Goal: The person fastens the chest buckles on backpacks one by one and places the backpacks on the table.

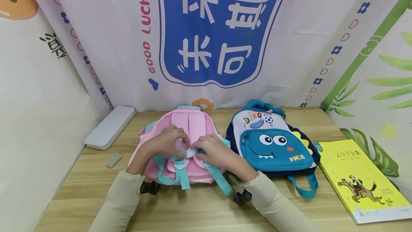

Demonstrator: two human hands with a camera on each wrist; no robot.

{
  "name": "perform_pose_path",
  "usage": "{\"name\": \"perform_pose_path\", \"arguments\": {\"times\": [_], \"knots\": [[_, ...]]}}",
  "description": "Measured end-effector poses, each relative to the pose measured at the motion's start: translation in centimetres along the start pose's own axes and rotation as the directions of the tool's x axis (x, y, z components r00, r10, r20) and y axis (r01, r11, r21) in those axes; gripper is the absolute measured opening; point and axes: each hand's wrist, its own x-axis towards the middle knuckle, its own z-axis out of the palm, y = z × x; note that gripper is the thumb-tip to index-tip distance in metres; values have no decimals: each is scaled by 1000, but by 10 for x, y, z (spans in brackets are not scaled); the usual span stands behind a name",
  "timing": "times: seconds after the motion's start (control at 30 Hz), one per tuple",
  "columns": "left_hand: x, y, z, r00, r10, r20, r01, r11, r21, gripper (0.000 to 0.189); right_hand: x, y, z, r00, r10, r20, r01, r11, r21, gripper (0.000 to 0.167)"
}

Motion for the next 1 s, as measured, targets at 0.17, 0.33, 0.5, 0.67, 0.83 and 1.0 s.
{"name": "perform_pose_path", "arguments": {"times": [0.17,0.33,0.5,0.67,0.83,1.0], "knots": [[-3,3,1,999,1,-44,1,999,46,26,-1,0,-3,1000,10,7,-10,1000,10,29],[-5,5,-1,991,3,-131,5,998,62,33,-3,1,-11,1000,10,-11,-10,1000,22,32],[-6,10,-2,966,25,-257,-14,999,43,38,-8,4,-24,997,19,-79,-15,998,56,32],[-1,16,3,929,68,-363,-61,998,32,34,-15,8,-43,986,8,-165,2,998,62,32],[8,26,10,914,77,-398,-89,996,-10,31,-26,17,-69,975,44,-217,-27,996,82,32],[20,41,12,920,76,-385,-100,994,-41,34,-43,35,-97,966,108,-234,-89,992,89,36]]}}
